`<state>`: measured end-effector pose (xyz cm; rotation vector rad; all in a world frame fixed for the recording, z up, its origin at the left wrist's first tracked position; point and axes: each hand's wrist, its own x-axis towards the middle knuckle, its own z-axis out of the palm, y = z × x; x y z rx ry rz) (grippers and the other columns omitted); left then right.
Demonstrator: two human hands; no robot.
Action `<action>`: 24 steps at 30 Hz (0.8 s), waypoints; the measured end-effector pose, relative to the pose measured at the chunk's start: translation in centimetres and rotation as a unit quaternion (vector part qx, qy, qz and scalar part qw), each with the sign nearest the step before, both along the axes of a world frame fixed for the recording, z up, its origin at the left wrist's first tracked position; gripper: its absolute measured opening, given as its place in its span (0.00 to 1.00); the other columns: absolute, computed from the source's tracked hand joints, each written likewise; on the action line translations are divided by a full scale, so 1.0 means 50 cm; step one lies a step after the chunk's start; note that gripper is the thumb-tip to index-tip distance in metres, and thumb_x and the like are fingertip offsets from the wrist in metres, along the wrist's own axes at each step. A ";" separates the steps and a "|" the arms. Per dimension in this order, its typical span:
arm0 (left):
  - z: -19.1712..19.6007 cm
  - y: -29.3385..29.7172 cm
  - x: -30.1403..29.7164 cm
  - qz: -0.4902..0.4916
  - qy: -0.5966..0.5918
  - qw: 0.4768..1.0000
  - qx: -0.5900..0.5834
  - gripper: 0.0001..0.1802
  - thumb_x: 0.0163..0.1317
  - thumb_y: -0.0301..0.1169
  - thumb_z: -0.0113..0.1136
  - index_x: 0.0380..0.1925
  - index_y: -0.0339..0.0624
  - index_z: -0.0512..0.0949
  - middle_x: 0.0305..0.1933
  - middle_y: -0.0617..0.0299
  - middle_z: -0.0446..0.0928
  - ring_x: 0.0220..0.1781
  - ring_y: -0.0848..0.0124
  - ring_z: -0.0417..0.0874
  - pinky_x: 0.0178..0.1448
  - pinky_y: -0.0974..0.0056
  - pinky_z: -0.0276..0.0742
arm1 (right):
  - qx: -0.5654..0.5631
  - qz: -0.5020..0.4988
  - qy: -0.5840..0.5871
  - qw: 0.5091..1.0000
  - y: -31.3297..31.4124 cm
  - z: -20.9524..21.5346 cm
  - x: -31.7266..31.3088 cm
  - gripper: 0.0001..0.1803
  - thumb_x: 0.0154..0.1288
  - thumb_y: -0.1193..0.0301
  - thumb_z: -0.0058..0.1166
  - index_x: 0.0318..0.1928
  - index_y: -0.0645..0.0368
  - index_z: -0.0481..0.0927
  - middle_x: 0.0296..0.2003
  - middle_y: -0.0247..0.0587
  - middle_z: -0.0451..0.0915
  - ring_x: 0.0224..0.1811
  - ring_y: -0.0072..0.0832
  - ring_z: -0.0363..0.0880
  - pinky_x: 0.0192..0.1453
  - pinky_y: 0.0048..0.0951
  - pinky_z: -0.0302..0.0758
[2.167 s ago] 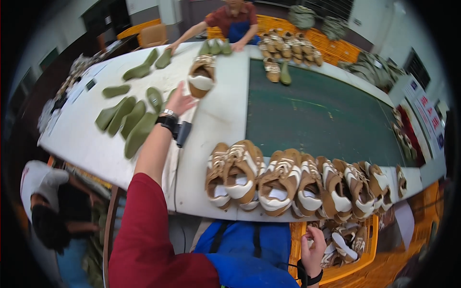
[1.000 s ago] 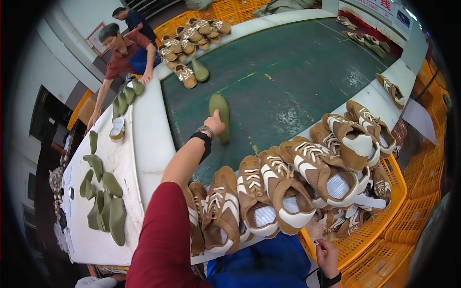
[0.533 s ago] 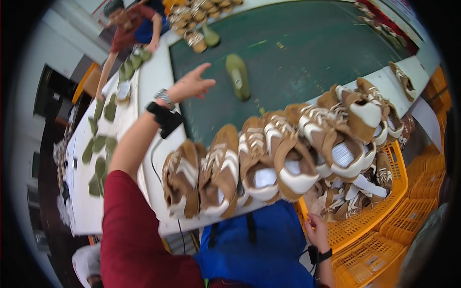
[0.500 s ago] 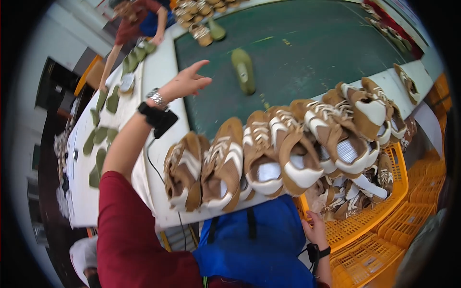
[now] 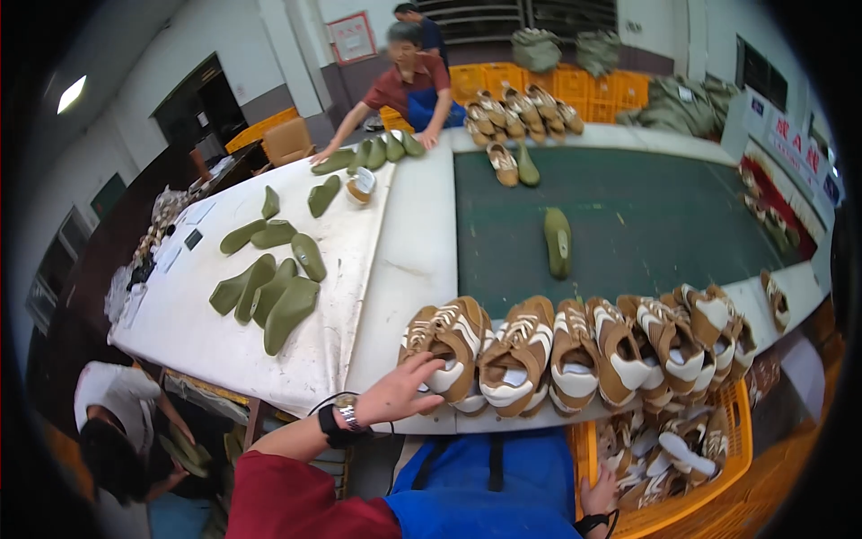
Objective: The recorder is shown sorting and inspecting shoes at a conveyor belt and workbench in a shoe manufacturing facility.
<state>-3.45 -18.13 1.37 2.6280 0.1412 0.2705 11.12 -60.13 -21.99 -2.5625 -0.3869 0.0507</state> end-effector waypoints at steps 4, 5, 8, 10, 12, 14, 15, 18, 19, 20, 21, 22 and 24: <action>-0.031 0.003 0.004 0.023 -0.027 0.999 -0.039 0.25 0.52 0.38 0.57 0.48 0.39 0.65 0.43 0.45 0.71 0.44 0.52 0.73 0.46 0.58 0.70 | -0.092 -0.043 0.115 0.988 -0.009 -0.029 0.002 0.19 0.47 0.65 0.55 0.38 0.64 0.74 0.30 0.57 0.76 0.37 0.51 0.75 0.42 0.44 0.71; -0.034 0.008 0.005 0.026 -0.030 0.998 -0.041 0.25 0.52 0.38 0.57 0.48 0.39 0.65 0.43 0.45 0.71 0.44 0.52 0.73 0.46 0.58 0.70 | -0.263 -0.030 0.305 0.915 -0.016 -0.028 0.017 0.33 0.55 0.46 0.45 0.56 0.52 0.63 0.53 0.48 0.68 0.57 0.45 0.63 0.51 0.48 0.66; -0.031 0.025 0.011 0.024 0.037 0.996 -0.082 0.20 0.52 0.37 0.59 0.42 0.41 0.69 0.31 0.49 0.74 0.34 0.54 0.77 0.38 0.59 0.72 | -0.204 -0.092 0.210 0.952 -0.005 -0.052 0.021 0.27 0.52 0.53 0.48 0.48 0.57 0.67 0.45 0.52 0.71 0.50 0.46 0.68 0.47 0.46 0.68; -0.014 0.042 0.011 0.027 0.018 0.995 -0.096 0.19 0.51 0.36 0.59 0.42 0.41 0.69 0.30 0.49 0.74 0.34 0.57 0.77 0.38 0.60 0.72 | -0.182 -0.101 0.158 0.965 -0.005 -0.063 0.022 0.23 0.50 0.58 0.51 0.43 0.60 0.71 0.39 0.55 0.73 0.45 0.47 0.71 0.45 0.44 0.70; 0.014 0.064 0.016 0.042 -0.004 0.991 -0.125 0.18 0.51 0.34 0.60 0.41 0.40 0.70 0.31 0.50 0.75 0.34 0.62 0.78 0.37 0.63 0.72 | -0.162 -0.097 0.111 0.976 -0.005 -0.067 0.021 0.19 0.48 0.62 0.53 0.37 0.64 0.74 0.34 0.57 0.76 0.40 0.48 0.74 0.43 0.43 0.71; 0.053 0.095 0.025 0.076 -0.009 0.979 -0.190 0.19 0.51 0.32 0.60 0.44 0.40 0.70 0.36 0.54 0.75 0.36 0.67 0.78 0.37 0.65 0.73 | -0.171 -0.099 0.138 0.970 -0.003 -0.062 0.019 0.17 0.47 0.65 0.54 0.35 0.66 0.76 0.31 0.58 0.77 0.38 0.48 0.76 0.42 0.41 0.72; 0.077 0.114 0.035 0.093 -0.019 0.969 -0.230 0.21 0.52 0.31 0.60 0.46 0.40 0.69 0.39 0.56 0.75 0.37 0.69 0.78 0.38 0.66 0.74 | -0.187 -0.106 0.162 0.963 -0.003 -0.055 0.019 0.17 0.48 0.65 0.53 0.35 0.66 0.76 0.31 0.58 0.77 0.38 0.48 0.76 0.41 0.41 0.73; 0.141 0.160 0.074 0.062 -0.152 0.775 -0.610 0.19 0.55 0.32 0.48 0.48 0.39 0.66 0.44 0.56 0.73 0.42 0.65 0.76 0.45 0.60 0.74 | -0.150 -0.107 0.185 0.965 0.007 -0.032 0.015 0.15 0.48 0.66 0.53 0.34 0.65 0.77 0.29 0.56 0.77 0.35 0.47 0.77 0.39 0.40 0.73; 0.161 0.179 0.090 0.026 -0.183 0.690 -0.700 0.19 0.56 0.31 0.44 0.49 0.38 0.65 0.45 0.55 0.73 0.44 0.64 0.75 0.45 0.59 0.74 | -0.161 -0.106 0.178 0.965 0.010 -0.025 0.014 0.15 0.48 0.66 0.53 0.33 0.65 0.77 0.28 0.56 0.78 0.33 0.47 0.77 0.38 0.40 0.74; 0.175 0.194 0.109 0.023 -0.164 0.670 -0.723 0.19 0.55 0.32 0.42 0.48 0.40 0.66 0.46 0.55 0.72 0.45 0.64 0.74 0.46 0.57 0.73 | -0.171 -0.107 0.170 0.964 0.013 -0.020 0.013 0.14 0.48 0.66 0.53 0.31 0.65 0.77 0.27 0.55 0.78 0.32 0.46 0.78 0.37 0.40 0.74; 0.184 0.208 0.129 0.001 -0.158 0.650 -0.744 0.19 0.54 0.32 0.40 0.47 0.41 0.66 0.46 0.55 0.72 0.46 0.64 0.73 0.48 0.55 0.71 | -0.166 -0.117 0.179 0.963 0.016 -0.017 0.011 0.14 0.48 0.66 0.53 0.31 0.65 0.77 0.27 0.55 0.78 0.32 0.46 0.78 0.37 0.40 0.74; 0.188 0.218 0.151 0.008 -0.157 0.634 -0.757 0.19 0.53 0.31 0.39 0.46 0.41 0.66 0.46 0.55 0.72 0.46 0.62 0.73 0.48 0.55 0.71 | -0.154 -0.111 0.163 0.968 0.018 -0.016 0.011 0.13 0.47 0.67 0.54 0.31 0.65 0.77 0.26 0.54 0.78 0.32 0.46 0.77 0.37 0.40 0.74; 0.191 0.239 0.198 0.010 -0.147 0.624 -0.767 0.18 0.51 0.31 0.38 0.43 0.40 0.68 0.44 0.53 0.73 0.45 0.60 0.73 0.46 0.54 0.70 | -0.138 -0.107 0.132 0.976 0.020 -0.017 0.010 0.12 0.46 0.68 0.55 0.29 0.63 0.78 0.24 0.54 0.77 0.30 0.47 0.77 0.36 0.41 0.74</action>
